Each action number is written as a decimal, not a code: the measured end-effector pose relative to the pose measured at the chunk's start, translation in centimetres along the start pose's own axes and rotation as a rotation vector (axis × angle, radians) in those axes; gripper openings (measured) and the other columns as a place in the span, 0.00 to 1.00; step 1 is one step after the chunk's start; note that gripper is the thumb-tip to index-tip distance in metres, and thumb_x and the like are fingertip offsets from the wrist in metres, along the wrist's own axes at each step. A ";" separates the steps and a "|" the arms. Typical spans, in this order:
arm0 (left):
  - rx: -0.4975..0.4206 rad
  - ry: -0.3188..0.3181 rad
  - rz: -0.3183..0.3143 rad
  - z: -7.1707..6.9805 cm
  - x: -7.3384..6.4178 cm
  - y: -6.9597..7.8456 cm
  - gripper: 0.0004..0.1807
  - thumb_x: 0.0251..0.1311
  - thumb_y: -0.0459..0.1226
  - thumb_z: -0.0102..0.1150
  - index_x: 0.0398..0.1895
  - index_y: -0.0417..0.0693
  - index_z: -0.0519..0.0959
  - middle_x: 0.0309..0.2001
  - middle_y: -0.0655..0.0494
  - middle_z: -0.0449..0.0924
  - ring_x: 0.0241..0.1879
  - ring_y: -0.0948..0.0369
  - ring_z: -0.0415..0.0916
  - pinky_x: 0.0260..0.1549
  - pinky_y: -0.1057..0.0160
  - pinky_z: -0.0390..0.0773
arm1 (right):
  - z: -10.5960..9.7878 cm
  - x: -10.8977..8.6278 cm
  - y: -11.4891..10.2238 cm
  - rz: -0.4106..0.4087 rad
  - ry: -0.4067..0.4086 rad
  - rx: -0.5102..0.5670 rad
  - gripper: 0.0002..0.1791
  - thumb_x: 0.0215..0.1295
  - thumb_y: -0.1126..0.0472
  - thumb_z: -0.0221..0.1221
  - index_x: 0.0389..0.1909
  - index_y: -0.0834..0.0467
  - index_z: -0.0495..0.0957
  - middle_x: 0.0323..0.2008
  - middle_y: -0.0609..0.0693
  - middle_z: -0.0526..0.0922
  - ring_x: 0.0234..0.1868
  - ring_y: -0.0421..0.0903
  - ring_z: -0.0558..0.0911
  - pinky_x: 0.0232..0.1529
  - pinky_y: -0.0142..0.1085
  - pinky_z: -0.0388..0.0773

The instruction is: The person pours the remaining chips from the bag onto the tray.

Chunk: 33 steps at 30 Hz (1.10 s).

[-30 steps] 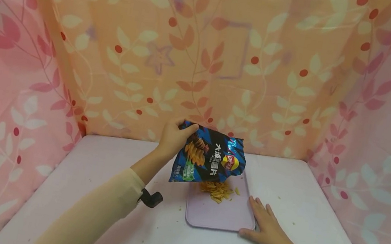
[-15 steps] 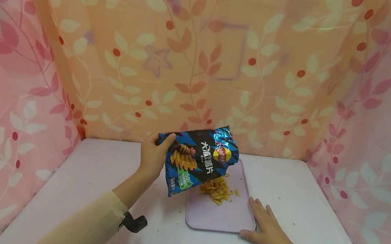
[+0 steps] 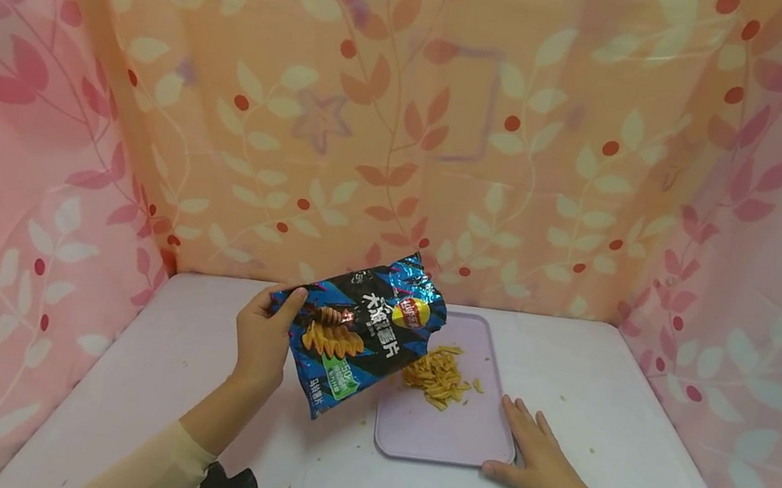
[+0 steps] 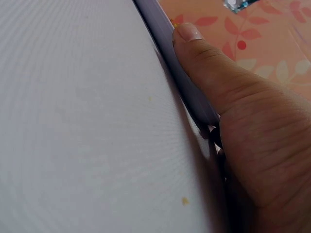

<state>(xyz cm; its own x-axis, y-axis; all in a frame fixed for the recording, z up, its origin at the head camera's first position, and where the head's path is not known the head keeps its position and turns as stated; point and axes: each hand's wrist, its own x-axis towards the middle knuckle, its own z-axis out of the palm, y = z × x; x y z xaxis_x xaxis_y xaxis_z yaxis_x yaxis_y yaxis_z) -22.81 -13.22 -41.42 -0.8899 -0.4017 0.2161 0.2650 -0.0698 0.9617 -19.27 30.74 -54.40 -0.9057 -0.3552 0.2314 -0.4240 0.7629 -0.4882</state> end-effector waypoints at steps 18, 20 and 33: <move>-0.038 0.177 -0.289 -6.4 -1.1 -3.9 0.32 0.58 0.59 0.68 0.61 0.52 0.80 0.52 0.56 0.81 0.46 0.63 0.80 0.43 0.71 0.84 | 0.1 -0.4 0.1 0.049 -0.023 0.025 0.62 0.52 0.32 0.71 0.81 0.57 0.55 0.78 0.65 0.56 0.78 0.72 0.50 0.75 0.66 0.41; -0.043 0.181 -0.306 -6.7 -1.6 -4.2 0.33 0.60 0.59 0.67 0.62 0.51 0.79 0.52 0.56 0.81 0.45 0.64 0.80 0.43 0.70 0.84 | 0.1 -0.3 0.1 0.054 -0.031 0.026 0.63 0.51 0.31 0.71 0.81 0.56 0.55 0.79 0.65 0.56 0.78 0.73 0.49 0.73 0.69 0.43; -0.059 0.209 -0.266 -7.0 -1.6 -7.0 0.30 0.62 0.57 0.65 0.62 0.51 0.78 0.57 0.54 0.77 0.53 0.60 0.77 0.46 0.72 0.82 | 0.0 0.5 0.7 -0.006 -0.027 -0.032 0.64 0.51 0.28 0.69 0.80 0.61 0.55 0.78 0.61 0.59 0.79 0.64 0.56 0.79 0.37 0.26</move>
<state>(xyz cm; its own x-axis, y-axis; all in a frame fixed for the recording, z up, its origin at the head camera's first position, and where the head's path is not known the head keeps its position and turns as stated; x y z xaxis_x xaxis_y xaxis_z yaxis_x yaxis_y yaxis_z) -20.60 -18.50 -49.74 -0.8372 -0.5401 -0.0858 0.0608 -0.2477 0.9669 -19.99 31.12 -54.68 -0.9030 -0.3739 0.2117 -0.4296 0.7771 -0.4600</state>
